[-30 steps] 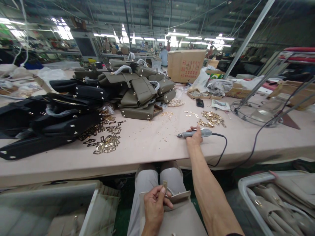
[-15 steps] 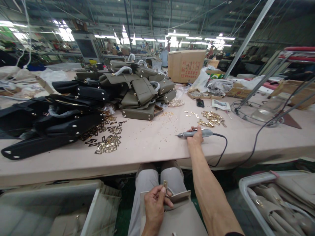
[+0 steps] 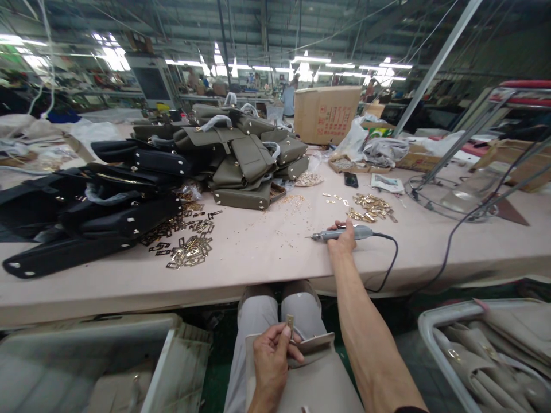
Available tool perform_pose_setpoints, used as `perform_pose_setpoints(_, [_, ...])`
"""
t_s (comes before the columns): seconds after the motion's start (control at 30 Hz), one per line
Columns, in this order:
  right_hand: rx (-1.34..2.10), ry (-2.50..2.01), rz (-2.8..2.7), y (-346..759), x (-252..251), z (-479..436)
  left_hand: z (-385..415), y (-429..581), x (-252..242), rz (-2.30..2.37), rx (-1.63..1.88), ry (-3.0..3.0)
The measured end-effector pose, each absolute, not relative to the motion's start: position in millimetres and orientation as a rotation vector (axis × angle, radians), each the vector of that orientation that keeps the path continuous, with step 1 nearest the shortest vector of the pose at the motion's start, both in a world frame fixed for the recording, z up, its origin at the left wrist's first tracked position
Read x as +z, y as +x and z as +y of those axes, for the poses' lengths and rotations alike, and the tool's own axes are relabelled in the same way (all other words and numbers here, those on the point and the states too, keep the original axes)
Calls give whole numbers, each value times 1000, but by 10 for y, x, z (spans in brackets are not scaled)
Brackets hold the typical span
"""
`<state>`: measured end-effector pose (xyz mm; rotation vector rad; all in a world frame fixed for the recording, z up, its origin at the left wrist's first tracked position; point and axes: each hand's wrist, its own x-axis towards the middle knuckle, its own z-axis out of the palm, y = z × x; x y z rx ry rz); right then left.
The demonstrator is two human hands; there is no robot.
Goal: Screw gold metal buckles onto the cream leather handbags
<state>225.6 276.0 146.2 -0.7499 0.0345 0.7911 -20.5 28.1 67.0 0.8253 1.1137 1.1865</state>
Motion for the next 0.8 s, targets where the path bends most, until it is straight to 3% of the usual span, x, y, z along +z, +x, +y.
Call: perform_pose_setpoints(0.8, [765, -798, 97, 2275, 1443, 2831, 284, -226, 648, 1091, 1192, 830])
